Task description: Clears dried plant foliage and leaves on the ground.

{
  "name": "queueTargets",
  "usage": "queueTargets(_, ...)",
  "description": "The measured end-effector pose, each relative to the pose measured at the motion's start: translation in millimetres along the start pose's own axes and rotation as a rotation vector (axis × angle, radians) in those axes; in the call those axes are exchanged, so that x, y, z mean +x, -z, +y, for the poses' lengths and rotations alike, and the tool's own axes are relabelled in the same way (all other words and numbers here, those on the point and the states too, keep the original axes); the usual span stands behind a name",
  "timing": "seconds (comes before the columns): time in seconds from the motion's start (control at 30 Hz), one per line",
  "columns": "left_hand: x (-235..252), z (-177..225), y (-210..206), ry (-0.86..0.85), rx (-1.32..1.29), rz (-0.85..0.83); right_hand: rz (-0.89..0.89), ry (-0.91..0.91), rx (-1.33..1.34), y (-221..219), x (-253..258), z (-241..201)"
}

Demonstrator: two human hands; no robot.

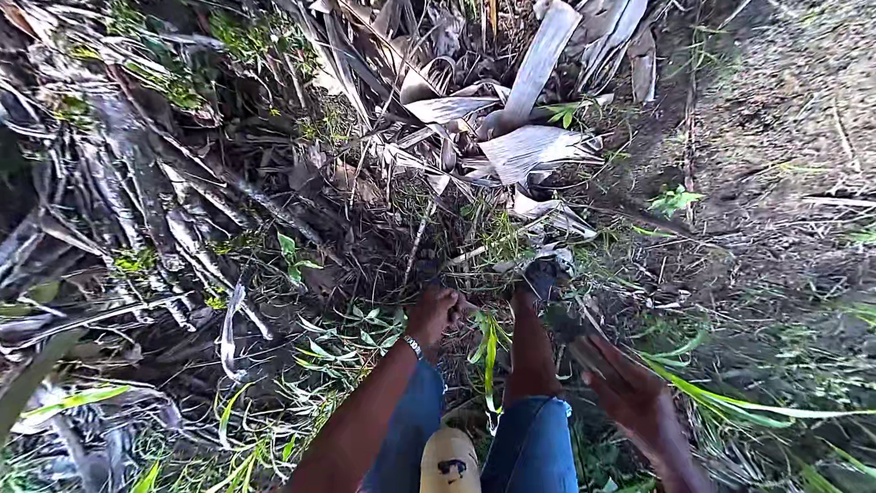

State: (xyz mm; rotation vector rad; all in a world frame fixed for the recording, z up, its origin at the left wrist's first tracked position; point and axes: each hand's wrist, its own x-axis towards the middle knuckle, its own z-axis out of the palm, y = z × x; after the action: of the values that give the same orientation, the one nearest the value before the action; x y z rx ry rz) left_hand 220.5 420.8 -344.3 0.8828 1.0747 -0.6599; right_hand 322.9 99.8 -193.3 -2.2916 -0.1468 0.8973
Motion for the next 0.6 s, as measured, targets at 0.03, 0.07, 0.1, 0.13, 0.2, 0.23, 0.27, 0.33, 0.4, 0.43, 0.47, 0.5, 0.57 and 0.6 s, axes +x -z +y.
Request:
queueTargets(0.03,1.9,0.2,5.2,-0.004,-0.006,0.016,-0.045,0.011,-0.008,-10.7,14.0,-6.8)
queueTargets(0.07,3.5,-0.3,10.3,-0.009,-0.005,0.021,-0.093,-0.003,-0.026,-23.9,29.8,-12.4)
queueTargets(0.1,5.4,-2.2,15.5,-0.019,-0.003,0.017,-0.144,-0.034,-0.062,-39.6,49.5,-18.1)
queueTargets(0.13,7.7,-5.1,20.8,-0.036,-0.006,0.011,-0.213,-0.092,-0.109,-58.5,74.8,-24.1)
queueTargets(0.2,13.9,-13.5,31.1,-0.063,-0.022,0.005,-0.363,-0.222,-0.246,-113.8,142.7,-31.2)
queueTargets(0.23,16.3,-19.7,35.5,-0.065,-0.028,-0.007,-0.437,-0.294,-0.321,-145.8,178.8,-31.3)
queueTargets(0.27,18.3,-26.8,38.4,-0.057,-0.035,-0.03,-0.49,-0.357,-0.385,-171.8,208.7,-29.8)
queueTargets(0.33,28.0,-33.1,50.6,-0.055,-0.033,-0.077,-0.513,-0.385,-0.418,-190.8,245.8,-31.8)
queueTargets(0.4,30.4,-38.8,54.4,-0.034,-0.03,-0.095,-0.522,-0.365,-0.358,-175.3,266.4,-20.2)
queueTargets(0.43,31.6,-41.6,53.3,-0.017,-0.039,-0.105,-0.511,-0.377,-0.311,-161.7,275.9,-6.3)
queueTargets(0.47,40.0,-36.7,54.8,-0.02,-0.044,-0.119,-0.498,-0.394,-0.258,-148.0,298.0,5.2)
queueTargets(0.5,45.7,-31.2,57.2,-0.021,-0.045,-0.132,-0.493,-0.404,-0.208,-136.9,321.5,12.5)
queueTargets(0.57,47.8,-25.9,60.2,-0.011,-0.057,-0.151,-0.532,-0.372,-0.192,-121.3,359.4,22.0)
queueTargets(0.6,50.9,-22.9,61.8,-0.01,-0.066,-0.161,-0.563,-0.36,-0.207,-114.4,381.6,23.4)
